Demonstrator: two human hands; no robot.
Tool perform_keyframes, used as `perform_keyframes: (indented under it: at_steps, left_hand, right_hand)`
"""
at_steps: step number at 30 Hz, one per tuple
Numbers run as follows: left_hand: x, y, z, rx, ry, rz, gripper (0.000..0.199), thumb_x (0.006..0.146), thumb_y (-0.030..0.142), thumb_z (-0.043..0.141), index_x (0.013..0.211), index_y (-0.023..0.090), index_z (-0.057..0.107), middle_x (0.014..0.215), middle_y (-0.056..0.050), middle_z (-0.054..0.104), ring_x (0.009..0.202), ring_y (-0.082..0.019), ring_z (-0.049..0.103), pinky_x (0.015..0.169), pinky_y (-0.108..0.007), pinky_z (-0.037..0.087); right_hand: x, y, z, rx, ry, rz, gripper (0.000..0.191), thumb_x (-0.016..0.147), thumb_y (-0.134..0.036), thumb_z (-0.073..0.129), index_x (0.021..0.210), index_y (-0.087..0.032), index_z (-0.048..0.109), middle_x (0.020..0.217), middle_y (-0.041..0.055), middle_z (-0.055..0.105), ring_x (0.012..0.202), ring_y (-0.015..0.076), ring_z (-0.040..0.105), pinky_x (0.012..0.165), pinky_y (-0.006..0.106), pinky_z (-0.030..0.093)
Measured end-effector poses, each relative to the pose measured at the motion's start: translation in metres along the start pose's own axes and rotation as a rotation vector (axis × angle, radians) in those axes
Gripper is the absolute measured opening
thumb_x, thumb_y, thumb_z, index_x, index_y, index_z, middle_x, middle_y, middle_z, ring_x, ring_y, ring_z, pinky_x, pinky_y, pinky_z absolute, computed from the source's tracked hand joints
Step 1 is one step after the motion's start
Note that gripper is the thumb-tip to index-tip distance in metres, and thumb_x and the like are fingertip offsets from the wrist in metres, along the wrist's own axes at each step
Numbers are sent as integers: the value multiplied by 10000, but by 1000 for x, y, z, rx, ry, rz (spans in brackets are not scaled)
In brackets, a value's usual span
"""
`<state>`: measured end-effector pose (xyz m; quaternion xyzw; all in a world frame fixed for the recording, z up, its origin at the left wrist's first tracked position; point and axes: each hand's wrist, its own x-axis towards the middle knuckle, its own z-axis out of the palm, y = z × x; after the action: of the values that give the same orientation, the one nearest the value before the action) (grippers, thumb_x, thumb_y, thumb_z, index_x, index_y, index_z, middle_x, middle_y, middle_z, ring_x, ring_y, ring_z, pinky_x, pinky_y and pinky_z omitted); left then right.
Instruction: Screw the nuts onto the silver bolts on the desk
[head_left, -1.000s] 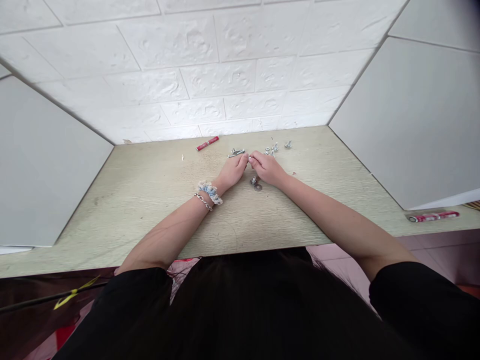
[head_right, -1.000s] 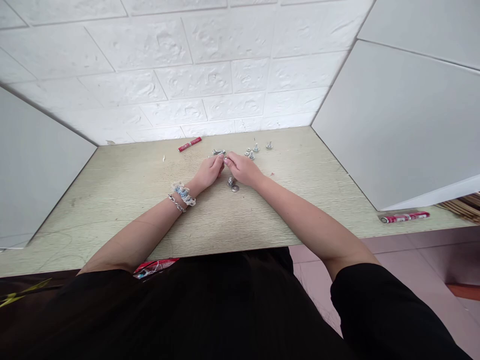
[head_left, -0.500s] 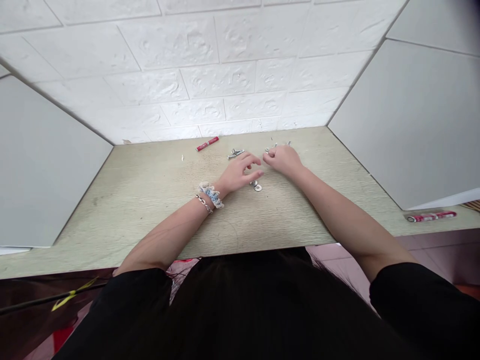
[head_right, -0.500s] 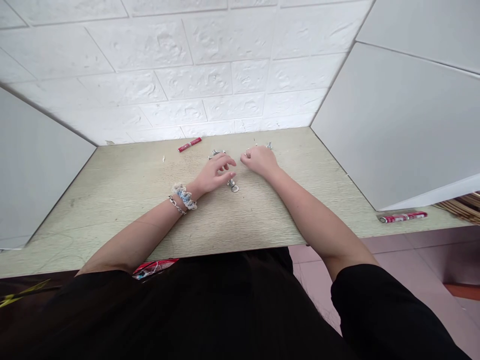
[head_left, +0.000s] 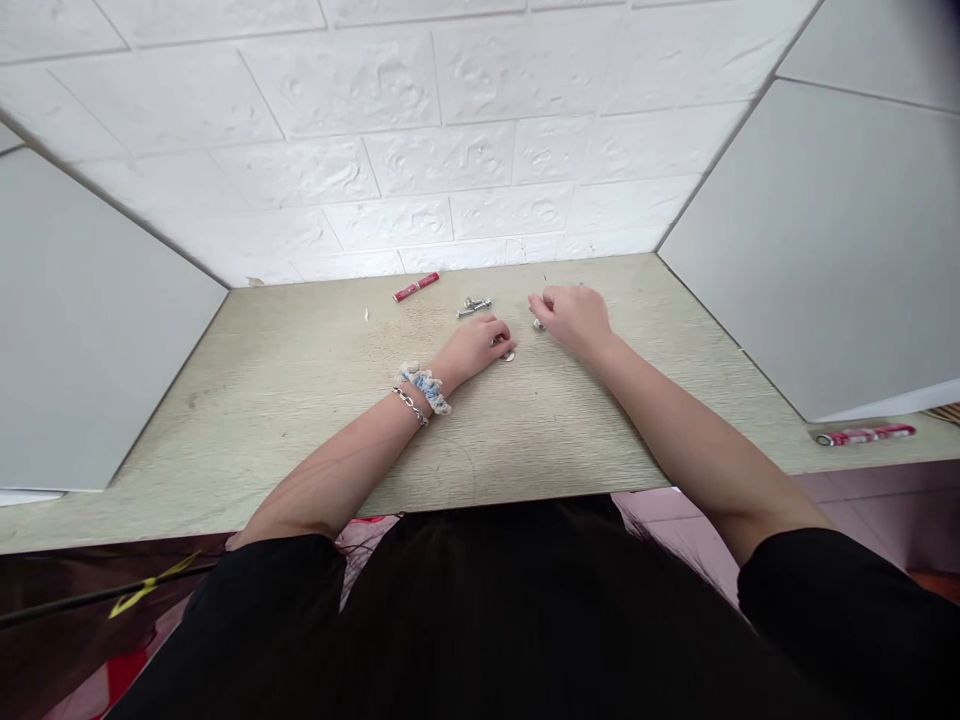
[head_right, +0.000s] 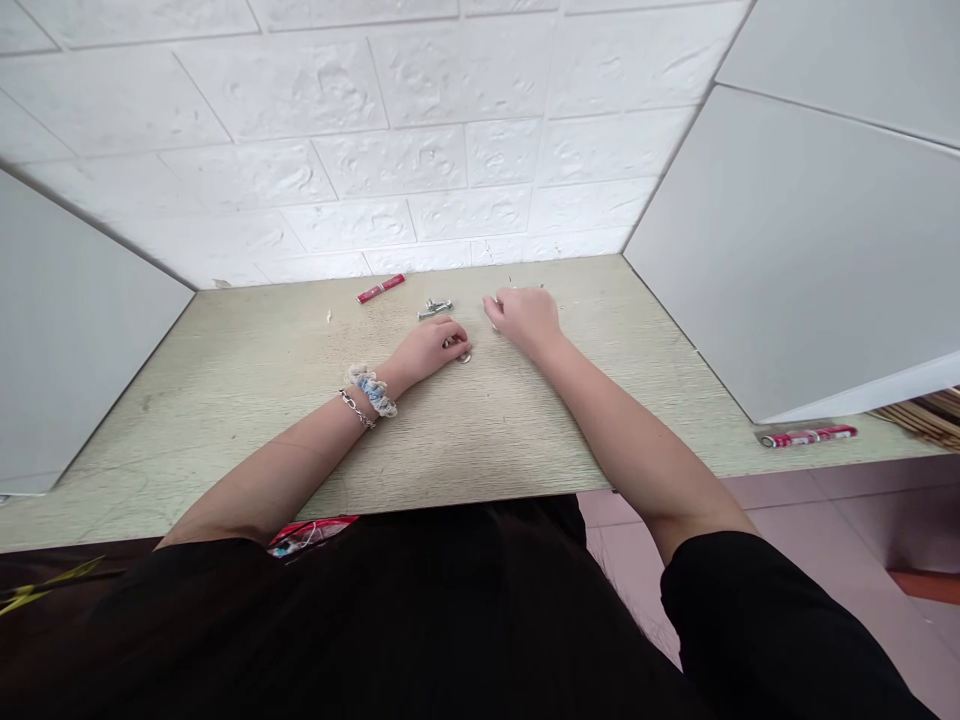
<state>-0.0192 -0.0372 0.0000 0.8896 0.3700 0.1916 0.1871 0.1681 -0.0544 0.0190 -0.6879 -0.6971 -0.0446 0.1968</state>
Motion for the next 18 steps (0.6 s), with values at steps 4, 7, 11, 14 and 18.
perform_keyframes:
  at_steps: [4, 7, 11, 14, 18]
  left_hand:
    - [-1, -1, -1, 15, 118, -148, 256, 871, 329, 596, 1021, 122, 600, 1088, -121, 585, 1011, -220, 558, 950, -369, 448]
    - [-2, 3, -1, 23, 129, -183, 244, 948, 269, 416, 1038, 116, 582, 1108, -141, 588, 1086, -241, 532, 1011, -408, 414]
    - [-2, -1, -8, 43, 108, -195, 285, 945, 223, 343, 1043, 114, 587, 1085, -138, 606, 1080, -248, 539, 1017, -428, 409]
    - [-2, -10, -17, 51, -42, -27, 308, 941, 243, 341, 944, 130, 628, 1012, -112, 614, 1055, -227, 550, 1017, -398, 414]
    - [-4, -21, -29, 43, -127, 17, 271, 886, 346, 492, 987, 163, 665, 1052, -91, 608, 1028, -213, 566, 977, -362, 440]
  right_hand:
    - [-10, -16, -1, 142, 14, -121, 384, 925, -357, 344, 670, -174, 565, 646, 88, 631, 571, 168, 482, 570, 310, 247]
    - [-17, -27, 1, 132, -167, -268, 283, 889, -294, 387, 693, -178, 555, 694, 80, 655, 595, 163, 492, 568, 305, 250]
    - [-22, -32, 6, 152, -373, -337, 229, 848, -402, 512, 893, -187, 575, 878, 78, 706, 736, 201, 579, 584, 291, 286]
    - [-23, -33, 10, 148, -382, -343, 244, 895, -379, 470, 989, -183, 581, 1011, 105, 707, 857, 231, 617, 622, 301, 309]
    - [-21, -33, 15, 101, -337, -288, 289, 956, -321, 350, 1037, -181, 589, 1034, 121, 700, 895, 250, 630, 612, 317, 292]
